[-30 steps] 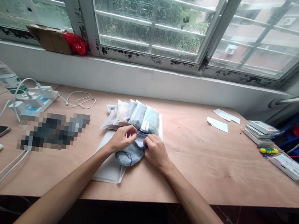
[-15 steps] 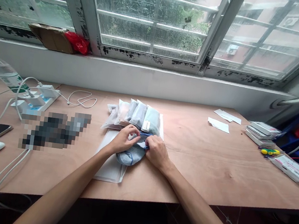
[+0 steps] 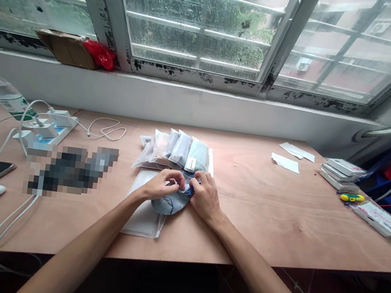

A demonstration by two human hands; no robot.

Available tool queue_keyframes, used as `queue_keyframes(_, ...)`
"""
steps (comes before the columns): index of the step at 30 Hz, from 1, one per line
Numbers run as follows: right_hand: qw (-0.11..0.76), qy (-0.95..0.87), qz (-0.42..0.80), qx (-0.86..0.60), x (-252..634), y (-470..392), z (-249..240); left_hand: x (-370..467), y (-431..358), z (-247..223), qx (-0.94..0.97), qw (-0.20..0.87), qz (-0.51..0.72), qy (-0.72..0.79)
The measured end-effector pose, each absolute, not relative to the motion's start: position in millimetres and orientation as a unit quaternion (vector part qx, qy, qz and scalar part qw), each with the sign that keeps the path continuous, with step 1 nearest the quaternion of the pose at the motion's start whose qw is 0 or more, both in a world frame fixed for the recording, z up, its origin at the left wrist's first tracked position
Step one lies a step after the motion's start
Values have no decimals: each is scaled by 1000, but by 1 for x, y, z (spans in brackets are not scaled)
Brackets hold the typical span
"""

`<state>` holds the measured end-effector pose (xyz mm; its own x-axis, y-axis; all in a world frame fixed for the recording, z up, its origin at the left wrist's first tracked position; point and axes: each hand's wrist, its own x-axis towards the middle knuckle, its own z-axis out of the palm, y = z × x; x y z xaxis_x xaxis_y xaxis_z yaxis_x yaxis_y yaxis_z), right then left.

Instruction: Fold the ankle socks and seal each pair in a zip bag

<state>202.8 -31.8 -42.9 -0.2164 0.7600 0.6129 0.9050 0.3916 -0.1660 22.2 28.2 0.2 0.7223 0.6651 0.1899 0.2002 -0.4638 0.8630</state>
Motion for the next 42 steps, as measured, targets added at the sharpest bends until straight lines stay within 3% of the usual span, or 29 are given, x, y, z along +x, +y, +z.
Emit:
queue_keyframes(4, 315, -783, -117, -523, 202, -31, -44, 23, 36, -15, 798, 314, 344, 384)
queue_keyframes(7, 303, -788, -109, -525, 202, -30, -45, 23, 41, -26, 811, 257, 322, 414)
queue_keyframes(14, 311, -783, -103, -529, 203, -29, -47, 24, 41, -26, 826, 243, 327, 388)
queue_keyframes(20, 354, -749, -63, -556, 205, -29, -49, 24, 31, -10, 812, 360, 329, 320)
queue_keyframes(27, 317, -777, -92, -537, 203, -32, -44, 25, 27, -2, 815, 435, 265, 275)
queue_keyframes(34, 324, -782, -108, -521, 202, -32, -44, 24, 42, -27, 781, 242, 343, 462)
queue_keyframes(42, 325, -780, -96, -527, 202, -30, -45, 23, 43, -31, 813, 219, 325, 431)
